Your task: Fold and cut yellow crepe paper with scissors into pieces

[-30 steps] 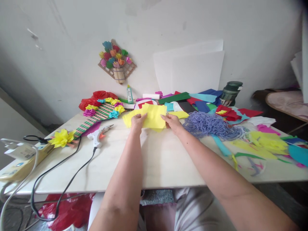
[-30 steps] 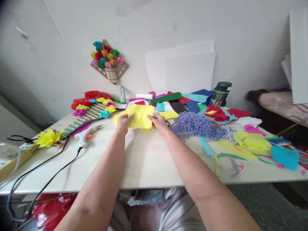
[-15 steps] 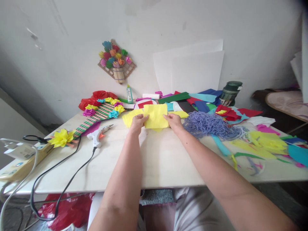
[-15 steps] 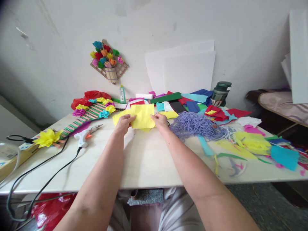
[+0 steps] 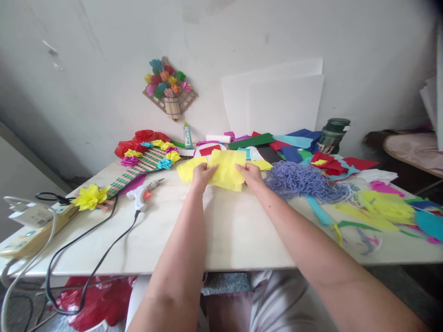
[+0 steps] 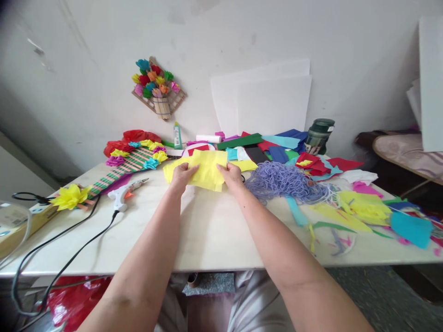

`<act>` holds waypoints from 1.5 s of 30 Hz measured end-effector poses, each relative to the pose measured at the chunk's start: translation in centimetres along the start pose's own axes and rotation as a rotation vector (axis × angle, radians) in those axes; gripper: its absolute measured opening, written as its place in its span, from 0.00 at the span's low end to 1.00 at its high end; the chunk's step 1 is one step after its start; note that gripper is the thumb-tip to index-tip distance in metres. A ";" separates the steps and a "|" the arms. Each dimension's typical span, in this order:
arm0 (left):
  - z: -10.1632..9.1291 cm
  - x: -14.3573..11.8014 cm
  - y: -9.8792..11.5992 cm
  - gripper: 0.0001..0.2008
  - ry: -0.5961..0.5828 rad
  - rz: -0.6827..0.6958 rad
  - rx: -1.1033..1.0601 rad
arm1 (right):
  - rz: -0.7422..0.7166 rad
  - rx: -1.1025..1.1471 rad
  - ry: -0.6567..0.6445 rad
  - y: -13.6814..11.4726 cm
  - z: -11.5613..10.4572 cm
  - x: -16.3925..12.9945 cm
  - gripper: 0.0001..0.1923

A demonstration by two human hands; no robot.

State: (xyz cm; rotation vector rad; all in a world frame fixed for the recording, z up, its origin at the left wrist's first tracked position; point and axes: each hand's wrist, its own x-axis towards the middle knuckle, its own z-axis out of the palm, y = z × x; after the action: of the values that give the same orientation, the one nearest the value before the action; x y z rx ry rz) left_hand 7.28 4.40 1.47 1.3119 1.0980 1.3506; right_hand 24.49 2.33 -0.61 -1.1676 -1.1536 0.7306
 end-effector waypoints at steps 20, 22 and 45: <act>-3.7 2.2 -2.1 0.08 0.609 -0.074 -0.081 | 0.141 0.132 0.214 -0.3 -0.2 0.1 0.14; -4.5 2.6 -2.9 0.07 0.685 -0.122 -0.024 | 0.143 0.122 0.211 -0.3 -0.2 0.1 0.14; 1.7 -0.7 -1.5 0.16 0.303 0.157 1.075 | 0.190 0.224 0.345 -0.6 -1.6 1.2 0.12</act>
State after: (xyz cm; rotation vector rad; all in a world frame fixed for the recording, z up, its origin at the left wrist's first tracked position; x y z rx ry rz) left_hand 9.06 3.94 -0.06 1.9957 2.1301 1.0835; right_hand 26.31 2.78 0.40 -1.1677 -0.6628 0.7459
